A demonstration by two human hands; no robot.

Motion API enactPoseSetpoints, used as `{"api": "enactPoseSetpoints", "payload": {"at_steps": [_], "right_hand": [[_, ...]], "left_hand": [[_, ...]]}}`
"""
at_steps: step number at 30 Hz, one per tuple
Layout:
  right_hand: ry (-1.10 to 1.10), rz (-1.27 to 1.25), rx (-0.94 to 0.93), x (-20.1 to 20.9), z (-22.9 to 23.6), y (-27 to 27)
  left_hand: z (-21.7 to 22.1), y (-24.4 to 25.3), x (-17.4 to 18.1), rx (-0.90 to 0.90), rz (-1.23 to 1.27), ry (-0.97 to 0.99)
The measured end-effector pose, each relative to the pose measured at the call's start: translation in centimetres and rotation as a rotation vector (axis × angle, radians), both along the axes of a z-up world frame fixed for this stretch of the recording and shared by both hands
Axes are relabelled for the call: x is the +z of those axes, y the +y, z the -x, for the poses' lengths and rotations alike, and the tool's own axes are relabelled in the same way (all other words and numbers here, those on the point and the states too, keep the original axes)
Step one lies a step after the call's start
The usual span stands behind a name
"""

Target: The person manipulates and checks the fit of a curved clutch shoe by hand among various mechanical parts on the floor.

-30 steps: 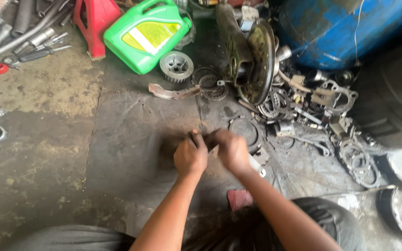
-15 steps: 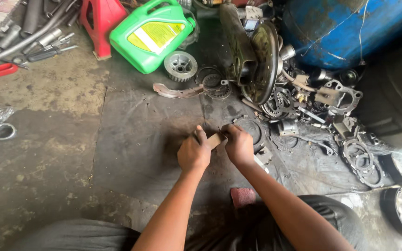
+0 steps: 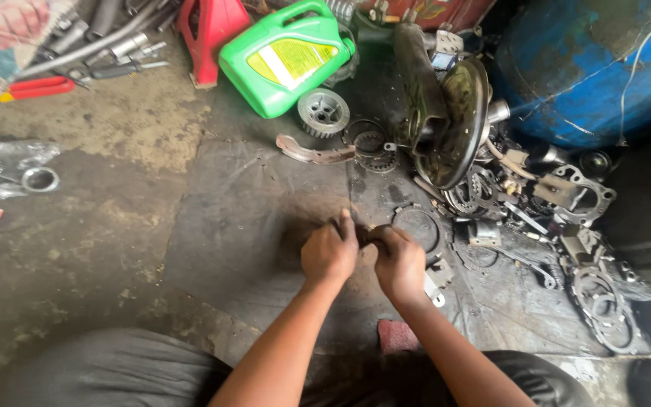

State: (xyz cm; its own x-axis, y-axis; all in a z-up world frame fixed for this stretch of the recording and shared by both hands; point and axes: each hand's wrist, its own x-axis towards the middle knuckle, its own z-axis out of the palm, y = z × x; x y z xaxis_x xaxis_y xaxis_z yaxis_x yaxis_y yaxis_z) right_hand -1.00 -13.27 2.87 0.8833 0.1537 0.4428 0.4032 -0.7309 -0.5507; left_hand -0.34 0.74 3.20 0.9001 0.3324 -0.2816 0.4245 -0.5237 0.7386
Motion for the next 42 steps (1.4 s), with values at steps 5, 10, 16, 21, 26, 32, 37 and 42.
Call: {"api": "enactPoseSetpoints", "payload": {"at_steps": [5,10,16,21,26,32,37,42], "right_hand": [[0.023,-0.006,-0.096,-0.7,-2.1,-0.2],[-0.004,-0.021,0.033,-0.9,-1.1,-0.8],[0.014,-0.064,-0.013,-1.5,-2.6,-1.3],[-0.030,-0.064,0.083,-1.3,-1.9,-1.7],[0.088,-0.094,-0.007,-0.9,-2.1,-1.5],[0.146,-0.078,-0.046,-1.4,-2.8,-2.3],[0.033,-0.105,0.131,-1.0,-1.8,-1.4],[0.222,-0.143,-0.021,-1.5,-4.1,-2.0]], "left_hand": [[-0.2,-0.2,-0.4,0.025,0.003,-0.056],[-0.4,-0.3,-0.2,-0.014,-0.056,-0.001],[-0.1,-0.2,-0.3,0.000,-0.007,-0.041],[-0.5,-0.4,-1.1,-0.011,-0.081,-0.060],[-1.2,0.1,-1.1,0.009,0.022,-0.034],[-0.6,-0.5,-1.8,-0.008,-0.025,0.001],[-0.4,-0.3,-1.4,-0.002,-0.058,-0.019],[-0.4,-0.3,-2.0,-0.023,-0.087,-0.104]]}}
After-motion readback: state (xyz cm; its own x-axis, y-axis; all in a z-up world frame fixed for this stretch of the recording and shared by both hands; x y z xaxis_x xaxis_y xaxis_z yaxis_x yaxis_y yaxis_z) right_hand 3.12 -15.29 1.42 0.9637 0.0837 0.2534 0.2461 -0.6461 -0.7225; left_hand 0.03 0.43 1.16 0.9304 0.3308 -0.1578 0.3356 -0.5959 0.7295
